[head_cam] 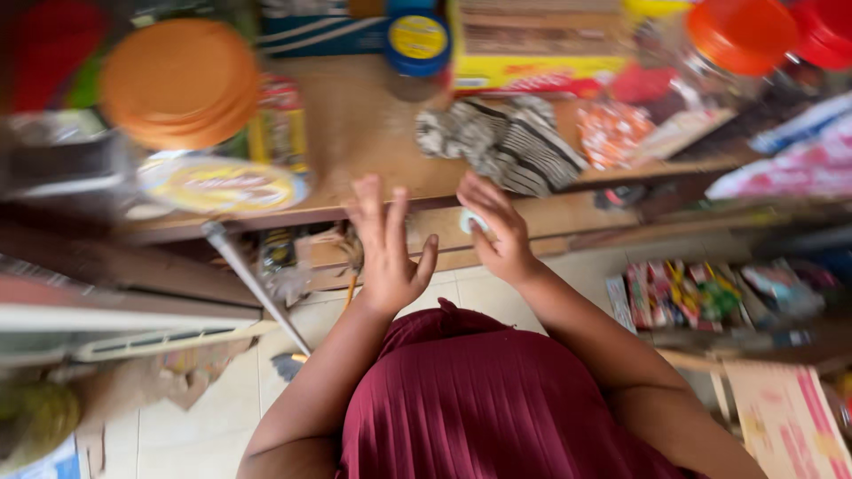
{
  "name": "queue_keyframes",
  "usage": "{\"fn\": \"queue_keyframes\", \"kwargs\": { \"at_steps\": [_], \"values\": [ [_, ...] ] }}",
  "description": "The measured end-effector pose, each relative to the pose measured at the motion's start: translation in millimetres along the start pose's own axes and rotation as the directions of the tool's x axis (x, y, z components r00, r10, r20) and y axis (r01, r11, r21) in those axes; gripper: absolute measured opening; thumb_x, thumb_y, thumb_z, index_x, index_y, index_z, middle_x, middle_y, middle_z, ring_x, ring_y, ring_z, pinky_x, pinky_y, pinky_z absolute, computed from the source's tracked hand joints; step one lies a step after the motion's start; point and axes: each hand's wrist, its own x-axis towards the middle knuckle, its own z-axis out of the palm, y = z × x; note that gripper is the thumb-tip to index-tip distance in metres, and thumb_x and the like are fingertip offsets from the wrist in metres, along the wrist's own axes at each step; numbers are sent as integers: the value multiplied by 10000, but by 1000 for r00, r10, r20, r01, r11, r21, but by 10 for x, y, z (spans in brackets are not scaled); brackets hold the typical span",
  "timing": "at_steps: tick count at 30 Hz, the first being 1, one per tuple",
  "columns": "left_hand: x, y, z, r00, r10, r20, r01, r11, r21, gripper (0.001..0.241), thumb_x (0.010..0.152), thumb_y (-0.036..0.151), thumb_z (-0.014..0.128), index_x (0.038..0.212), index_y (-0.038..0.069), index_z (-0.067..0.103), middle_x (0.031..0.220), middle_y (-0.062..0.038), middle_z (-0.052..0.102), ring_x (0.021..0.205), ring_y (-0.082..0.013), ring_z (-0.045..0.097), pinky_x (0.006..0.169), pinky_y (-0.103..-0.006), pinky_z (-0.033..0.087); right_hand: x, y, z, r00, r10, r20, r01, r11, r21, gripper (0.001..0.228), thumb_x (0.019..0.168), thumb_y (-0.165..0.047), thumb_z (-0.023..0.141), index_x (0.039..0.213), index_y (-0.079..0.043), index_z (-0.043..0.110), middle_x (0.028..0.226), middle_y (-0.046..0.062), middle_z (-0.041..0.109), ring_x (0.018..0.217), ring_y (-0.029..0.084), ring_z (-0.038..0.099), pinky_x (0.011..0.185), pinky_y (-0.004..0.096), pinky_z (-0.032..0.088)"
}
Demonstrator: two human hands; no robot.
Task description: The person moves various jars and containers of snacks and items from a cardboard box onto wooden shelves in a grocery store environment, using a cloth to wipe down some of the surfaces and jars.
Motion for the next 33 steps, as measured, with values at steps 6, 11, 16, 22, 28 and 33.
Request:
{"fn": "queue_keyframes", "kwargs": {
  "at_steps": [6,11,16,22,28,33],
  "values": [
    [123,245,720,888,160,431,96,852,-515,225,948,46,759,1159,117,731,1141,-91,766,997,-237,759,835,-314,618,-1820,478,-861,653,726,-216,-661,686,304,170,989,34,639,1143,59,705,1014,181,741,898,213,725,799,348,604],
    [44,487,1441,497,59,866,257,943,-212,124,927,213,800,1044,174,806,769,-92,754,661,-242,733,657,-355,559,-3214,244,-1274,98,859,-503,-949,233,213,389,1129,-155,612,899,138,722,827,290,746,709,335,632,658,435,505],
    [-15,948,2086,549,451,704,-25,850,-526,589,945,189,670,1474,19,474,1344,-237,510,1292,-416,429,1105,-582,276,-3317,-118,-1586,282,792,-541,-946,323,-20,728,908,-178,713,1558,-160,385,1671,224,137,1470,430,321,1145,501,367],
    [-22,1469,2781,296,564,771,-78,819,-568,690,923,253,694,1538,122,412,1665,-255,181,1545,-464,120,1212,-608,122,-3460,-36,-2244,281,868,-409,-959,235,-162,677,880,-190,781,1490,-255,495,1690,208,80,1515,464,213,1178,525,317],
    [-92,2195,3619,200,528,825,-10,844,-537,683,894,234,698,1518,141,437,1657,-270,192,1533,-472,137,1198,-597,165,-4322,411,-3319,202,772,-603,-978,197,-75,705,865,-160,808,1496,-246,506,1679,235,118,1514,484,243,1190,531,343],
    [-84,2947,4437,106,520,847,-68,854,-516,673,888,216,705,1510,150,457,1652,-271,205,1542,-462,154,1195,-601,195,-5475,857,-4127,102,610,-786,-988,151,-11,733,838,-94,846,1478,-225,514,1665,252,165,1469,473,349,1165,484,418]
  ]
}}
